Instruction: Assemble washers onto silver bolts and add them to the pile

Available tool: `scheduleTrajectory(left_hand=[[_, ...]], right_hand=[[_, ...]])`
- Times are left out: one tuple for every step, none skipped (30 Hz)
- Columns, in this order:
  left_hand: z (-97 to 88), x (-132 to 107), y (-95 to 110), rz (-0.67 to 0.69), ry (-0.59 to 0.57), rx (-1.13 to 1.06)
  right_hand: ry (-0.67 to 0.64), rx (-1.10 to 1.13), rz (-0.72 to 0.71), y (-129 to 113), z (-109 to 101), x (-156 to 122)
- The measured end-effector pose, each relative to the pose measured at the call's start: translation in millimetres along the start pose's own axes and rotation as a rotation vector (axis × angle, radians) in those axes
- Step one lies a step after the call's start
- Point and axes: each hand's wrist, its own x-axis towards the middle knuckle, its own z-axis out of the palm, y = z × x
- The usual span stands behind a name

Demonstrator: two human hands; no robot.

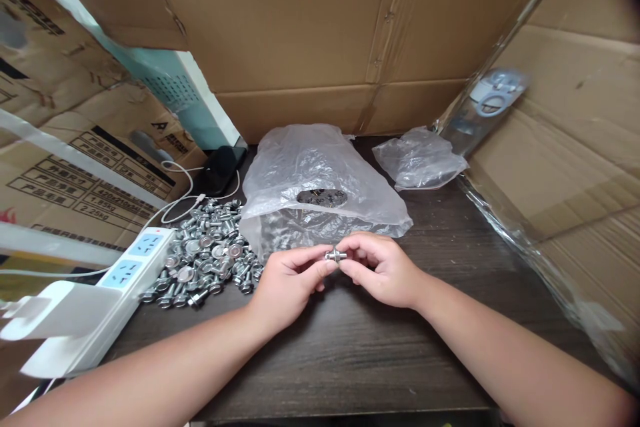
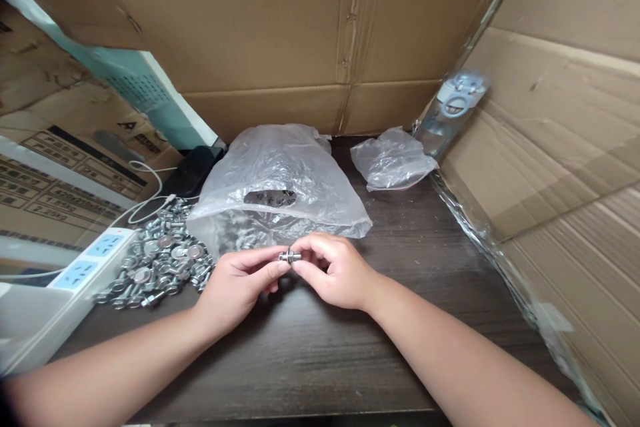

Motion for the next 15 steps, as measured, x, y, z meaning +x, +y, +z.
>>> scheduleTrajectory(left_hand=[[-0.3,0.1,0.0,0.007,-0.008,0.007],[-0.6,0.2,0.0,0.015,-0.015,0.014],[-0.9,0.2,-0.2,0.025,-0.022,0.022],[-1.1,0.3,-0.6,0.034,-0.029,0.030],[-1.4,0.3,-1.2,0.045,-0.033,0.037],[-1.5,0.2,-1.9,0.056,-0.034,0.044],[-1.7,0.1,-2.7,0.069,-0.033,0.051],[-1.8,-0.1,-3.7,0.081,-0.033,0.058],[-1.9,-0.3,-4.6,0.091,-0.033,0.066],[-2.0,-0.6,-5.3,0.097,-0.031,0.072],[-2.1,-0.8,-5.9,0.098,-0.030,0.074],[-2.2,-1.0,-6.3,0.097,-0.030,0.074],[-2.2,-1.2,-6.3,0.091,-0.029,0.071],[-2.1,-1.3,-5.9,0.080,-0.025,0.067],[-2.0,-1.4,-5.3,0.065,-0.020,0.060]], right_hand=[[-0.001,-0.015,-0.001,-0.4,-0.1,0.2],[-0.001,-0.027,0.000,-0.8,-0.2,0.4],[-0.001,-0.033,0.002,-1.3,-0.2,0.5],[0.001,-0.036,0.004,-1.9,-0.3,0.7],[0.002,-0.039,0.004,-2.6,-0.4,0.8],[0.000,-0.042,0.002,-3.3,-0.5,1.0],[-0.003,-0.046,-0.001,-4.2,-0.6,1.2],[-0.010,-0.051,-0.005,-5.0,-0.7,1.5],[-0.018,-0.058,-0.010,-5.8,-0.9,1.9],[-0.025,-0.066,-0.015,-6.4,-1.2,2.5],[-0.031,-0.074,-0.020,-6.9,-1.5,3.2],[-0.035,-0.080,-0.023,-7.2,-1.9,3.8],[-0.037,-0.084,-0.025,-7.3,-2.3,4.4],[-0.040,-0.085,-0.024,-7.2,-2.6,4.9],[-0.041,-0.081,-0.021,-6.9,-2.7,5.1]])
